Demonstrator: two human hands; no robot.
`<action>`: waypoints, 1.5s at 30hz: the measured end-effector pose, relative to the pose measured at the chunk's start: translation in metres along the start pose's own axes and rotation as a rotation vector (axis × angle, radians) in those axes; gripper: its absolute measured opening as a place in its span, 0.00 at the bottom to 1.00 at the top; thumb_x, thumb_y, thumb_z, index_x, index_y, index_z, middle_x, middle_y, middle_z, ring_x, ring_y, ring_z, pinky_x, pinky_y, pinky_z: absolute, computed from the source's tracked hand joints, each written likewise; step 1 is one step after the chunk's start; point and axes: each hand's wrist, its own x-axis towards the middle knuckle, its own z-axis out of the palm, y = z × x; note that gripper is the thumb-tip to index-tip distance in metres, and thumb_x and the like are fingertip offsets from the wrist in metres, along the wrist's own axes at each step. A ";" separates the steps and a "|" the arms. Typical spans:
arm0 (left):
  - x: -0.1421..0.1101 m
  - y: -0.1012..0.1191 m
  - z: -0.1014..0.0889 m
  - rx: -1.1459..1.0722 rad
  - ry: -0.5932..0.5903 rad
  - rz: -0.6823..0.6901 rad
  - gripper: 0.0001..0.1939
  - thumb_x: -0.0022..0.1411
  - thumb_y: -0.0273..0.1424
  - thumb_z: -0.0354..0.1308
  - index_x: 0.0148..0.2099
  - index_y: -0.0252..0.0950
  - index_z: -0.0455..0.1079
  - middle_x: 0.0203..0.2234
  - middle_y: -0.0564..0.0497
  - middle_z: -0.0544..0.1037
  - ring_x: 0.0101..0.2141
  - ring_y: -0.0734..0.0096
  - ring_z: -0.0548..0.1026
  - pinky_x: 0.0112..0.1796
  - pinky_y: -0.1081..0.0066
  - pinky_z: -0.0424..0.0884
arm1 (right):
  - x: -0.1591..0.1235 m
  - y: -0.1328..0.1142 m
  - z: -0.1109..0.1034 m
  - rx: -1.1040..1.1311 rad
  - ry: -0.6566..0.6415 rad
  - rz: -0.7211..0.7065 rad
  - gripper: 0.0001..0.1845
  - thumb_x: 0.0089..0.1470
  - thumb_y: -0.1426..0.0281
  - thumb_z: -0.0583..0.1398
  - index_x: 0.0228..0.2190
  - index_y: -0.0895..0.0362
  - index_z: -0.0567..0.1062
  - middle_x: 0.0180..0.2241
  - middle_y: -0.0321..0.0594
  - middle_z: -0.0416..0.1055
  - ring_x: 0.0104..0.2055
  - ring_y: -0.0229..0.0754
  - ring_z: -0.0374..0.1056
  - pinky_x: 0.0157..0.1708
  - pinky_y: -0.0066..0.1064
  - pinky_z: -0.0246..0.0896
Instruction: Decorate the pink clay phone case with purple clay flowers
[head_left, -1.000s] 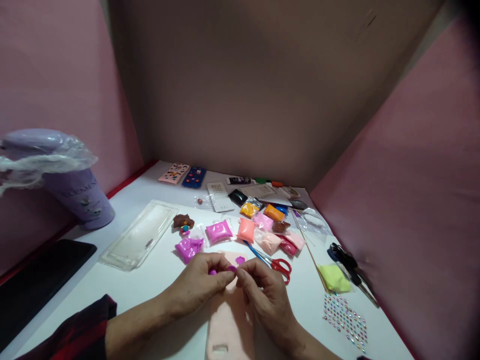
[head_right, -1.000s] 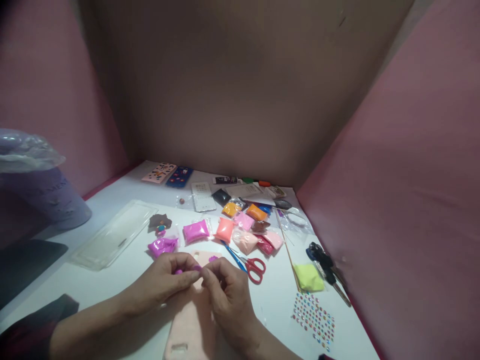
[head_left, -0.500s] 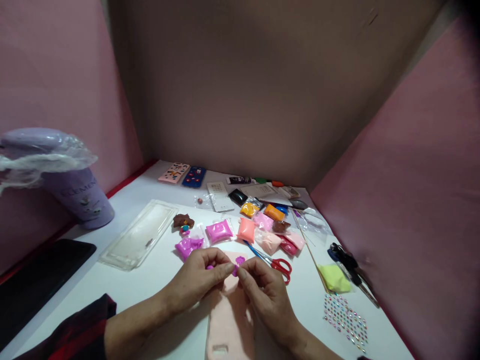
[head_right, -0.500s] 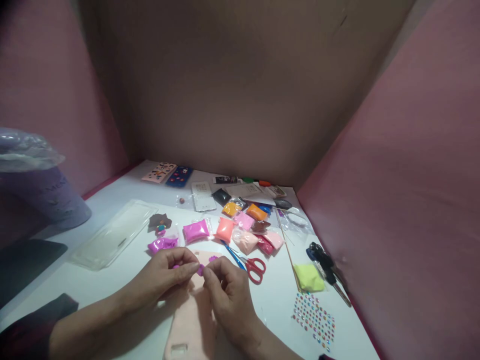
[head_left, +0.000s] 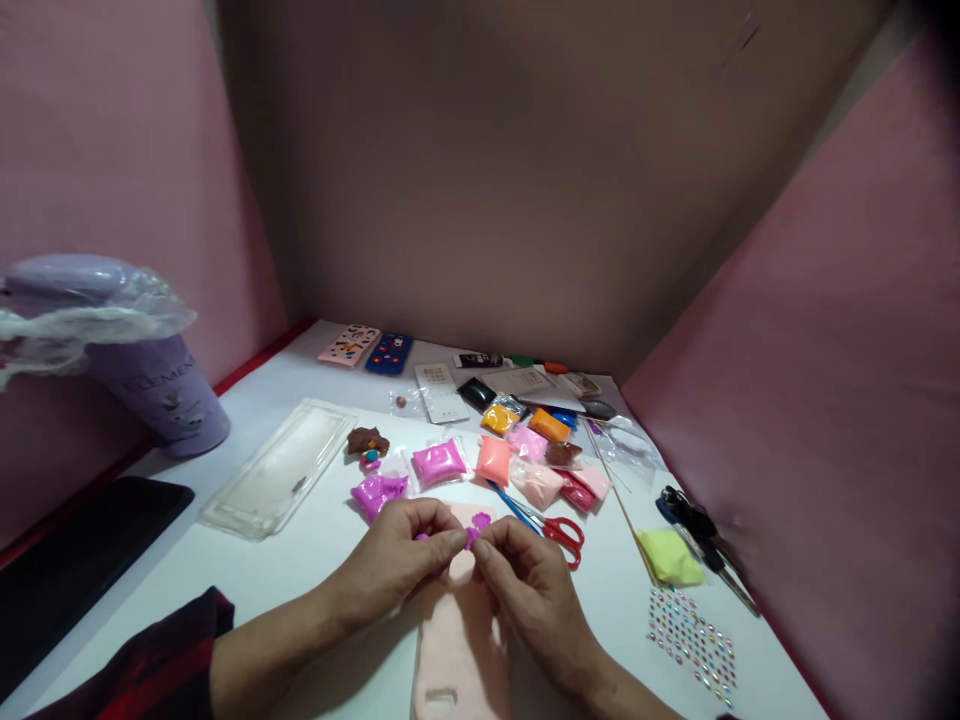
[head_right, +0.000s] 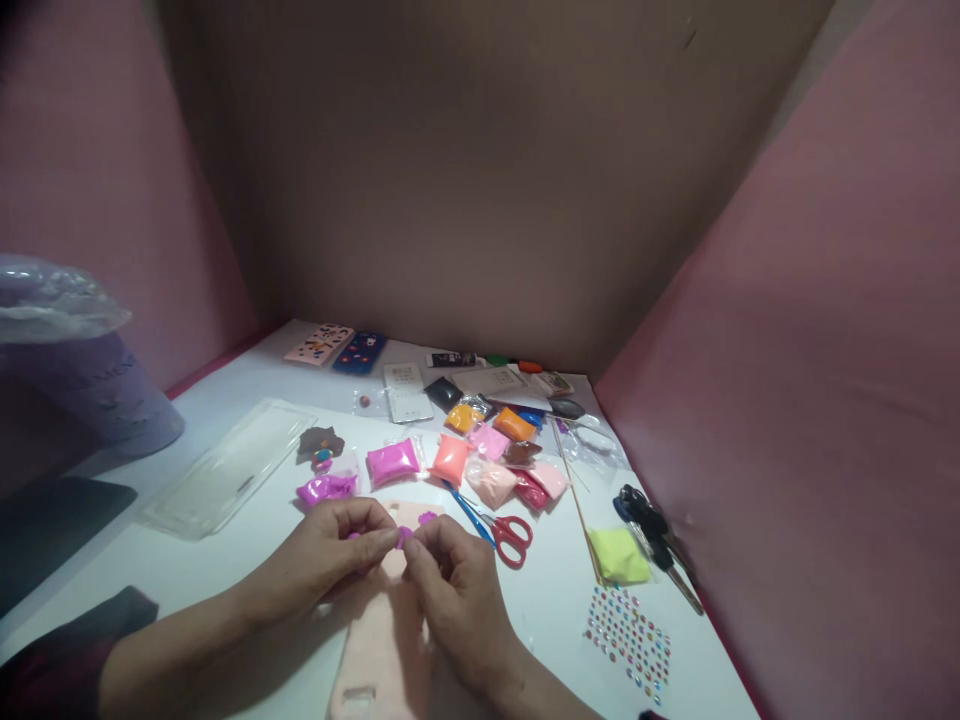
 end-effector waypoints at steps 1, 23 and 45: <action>0.000 0.000 0.000 -0.001 -0.001 0.005 0.15 0.53 0.40 0.59 0.28 0.33 0.65 0.14 0.59 0.65 0.13 0.84 0.54 0.14 0.80 0.47 | 0.000 0.000 0.000 -0.003 0.003 0.002 0.13 0.58 0.64 0.56 0.25 0.59 0.70 0.22 0.35 0.66 0.25 0.35 0.60 0.23 0.26 0.55; 0.001 -0.007 0.002 -0.143 0.021 -0.024 0.17 0.54 0.43 0.59 0.26 0.34 0.62 0.13 0.60 0.63 0.11 0.86 0.54 0.12 0.80 0.45 | 0.002 -0.003 -0.001 0.027 -0.015 0.017 0.15 0.57 0.62 0.57 0.23 0.58 0.68 0.21 0.33 0.64 0.24 0.34 0.58 0.23 0.26 0.54; 0.001 -0.010 0.000 -0.164 -0.025 -0.066 0.14 0.53 0.39 0.61 0.28 0.34 0.66 0.12 0.60 0.63 0.11 0.85 0.54 0.12 0.81 0.45 | 0.000 -0.002 -0.002 0.027 -0.113 0.055 0.16 0.56 0.62 0.57 0.21 0.58 0.65 0.19 0.31 0.58 0.23 0.34 0.54 0.23 0.26 0.49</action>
